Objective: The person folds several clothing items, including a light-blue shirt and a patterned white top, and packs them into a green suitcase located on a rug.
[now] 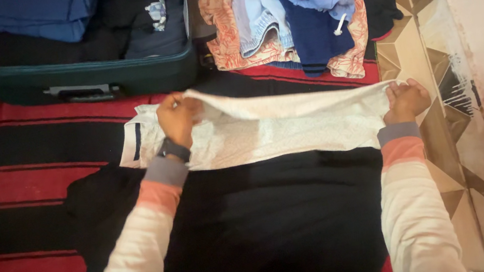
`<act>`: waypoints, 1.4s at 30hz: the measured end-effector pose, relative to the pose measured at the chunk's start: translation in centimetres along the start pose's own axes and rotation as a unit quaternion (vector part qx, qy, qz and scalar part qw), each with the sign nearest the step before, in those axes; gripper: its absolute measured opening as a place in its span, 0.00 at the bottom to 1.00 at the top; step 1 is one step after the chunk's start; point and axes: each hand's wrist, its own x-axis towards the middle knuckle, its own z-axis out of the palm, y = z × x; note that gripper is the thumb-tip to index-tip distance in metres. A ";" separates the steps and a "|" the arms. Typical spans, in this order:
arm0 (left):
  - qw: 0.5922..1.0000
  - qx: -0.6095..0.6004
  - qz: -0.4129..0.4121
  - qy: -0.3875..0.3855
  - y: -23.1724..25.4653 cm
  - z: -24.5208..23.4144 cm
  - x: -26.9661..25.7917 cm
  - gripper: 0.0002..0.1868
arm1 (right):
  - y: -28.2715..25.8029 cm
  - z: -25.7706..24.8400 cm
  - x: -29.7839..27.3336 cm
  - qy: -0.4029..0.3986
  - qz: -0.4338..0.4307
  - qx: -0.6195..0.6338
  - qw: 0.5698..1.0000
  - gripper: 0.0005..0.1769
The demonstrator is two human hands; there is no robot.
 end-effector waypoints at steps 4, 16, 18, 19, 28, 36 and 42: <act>0.989 -0.144 0.019 0.025 -2.4 2.4 3.6 0.04 | 0.2 0.5 1.1 -0.081 0.038 0.138 0.986 0.19; 0.892 0.212 0.374 -0.138 -8.0 5.3 6.4 0.47 | 4.9 4.3 3.0 -0.294 -0.257 -0.209 0.897 0.50; 0.892 0.273 0.338 -0.127 -7.6 5.6 6.7 0.51 | 5.2 4.6 1.5 -0.208 -0.286 -0.381 0.854 0.52; 0.889 0.304 0.319 -0.122 -7.7 5.6 6.9 0.53 | 4.9 4.5 0.7 -0.183 -0.292 -0.432 0.833 0.51; 0.973 0.160 0.162 0.029 -9.7 8.2 4.6 0.27 | 3.9 3.8 -1.2 -0.257 -0.186 -0.506 0.802 0.20; 0.717 0.605 0.319 -0.134 -7.9 2.1 -1.5 0.29 | 3.6 1.9 -1.8 -0.355 0.015 -0.515 0.780 0.21; 0.677 0.659 0.319 -0.071 -6.6 -2.5 -0.9 0.26 | 1.0 -0.6 -2.6 -0.335 -0.025 -0.581 0.742 0.24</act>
